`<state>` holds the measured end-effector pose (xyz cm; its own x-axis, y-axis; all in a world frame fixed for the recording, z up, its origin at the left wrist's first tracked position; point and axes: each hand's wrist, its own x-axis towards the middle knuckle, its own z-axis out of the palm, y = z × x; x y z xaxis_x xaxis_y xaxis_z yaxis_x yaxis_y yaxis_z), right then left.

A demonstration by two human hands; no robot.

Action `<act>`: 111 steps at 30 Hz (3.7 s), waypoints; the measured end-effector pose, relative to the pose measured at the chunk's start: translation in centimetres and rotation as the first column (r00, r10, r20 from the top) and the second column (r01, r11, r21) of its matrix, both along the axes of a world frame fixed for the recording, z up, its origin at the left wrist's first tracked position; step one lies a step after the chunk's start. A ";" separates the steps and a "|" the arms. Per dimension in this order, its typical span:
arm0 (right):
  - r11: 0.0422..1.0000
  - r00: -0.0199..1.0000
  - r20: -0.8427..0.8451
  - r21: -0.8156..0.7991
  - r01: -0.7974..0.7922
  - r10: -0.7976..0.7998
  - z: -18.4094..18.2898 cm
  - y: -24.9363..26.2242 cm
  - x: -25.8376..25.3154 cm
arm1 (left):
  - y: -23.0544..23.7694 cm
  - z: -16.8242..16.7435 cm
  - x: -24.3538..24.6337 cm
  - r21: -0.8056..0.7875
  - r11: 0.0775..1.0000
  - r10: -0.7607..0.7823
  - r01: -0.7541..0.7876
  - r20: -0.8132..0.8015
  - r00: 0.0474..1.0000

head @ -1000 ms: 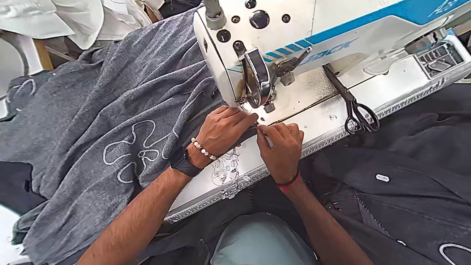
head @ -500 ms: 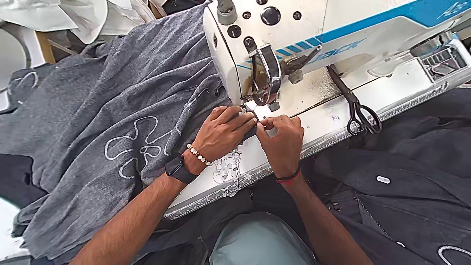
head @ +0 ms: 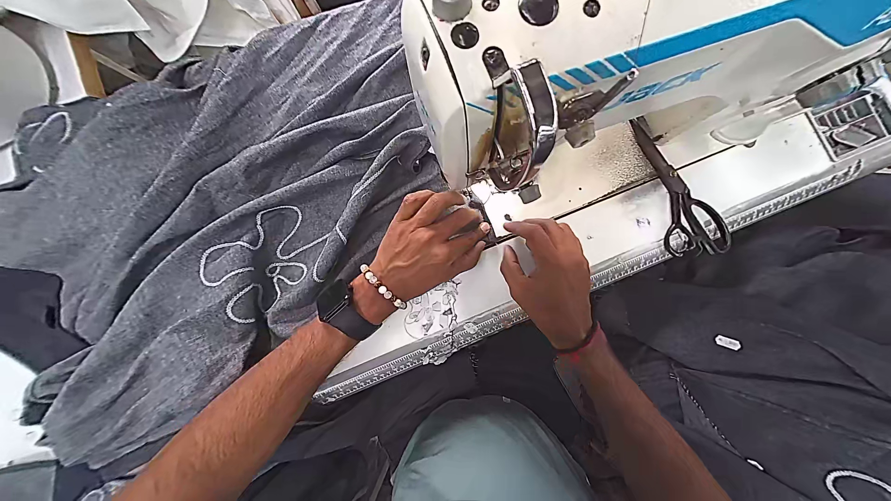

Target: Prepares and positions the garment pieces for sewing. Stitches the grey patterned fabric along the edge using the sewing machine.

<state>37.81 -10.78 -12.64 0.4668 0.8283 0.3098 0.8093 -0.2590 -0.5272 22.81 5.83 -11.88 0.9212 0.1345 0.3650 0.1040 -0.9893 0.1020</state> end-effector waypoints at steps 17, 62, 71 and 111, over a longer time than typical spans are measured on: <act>0.983 0.976 0.138 0.050 -0.179 0.171 -1.4 1.0 0.4 | 0.1 -0.5 -0.3 -0.111 0.956 0.264 -0.270 -0.065 0.962; 0.945 0.929 0.315 -0.314 -0.091 0.194 6.3 2.5 5.1 | 6.3 -0.5 -0.2 -0.001 0.999 0.039 -0.039 0.037 0.999; 0.854 0.845 0.422 -0.250 0.456 -0.327 3.4 -2.5 18.7 | 8.0 -0.5 0.0 0.021 0.999 -0.026 0.025 0.054 0.998; 0.985 0.982 0.165 0.159 0.066 -0.092 -2.3 0.8 -1.4 | -3.0 9.7 -2.1 -0.650 0.738 0.472 -0.182 0.305 0.827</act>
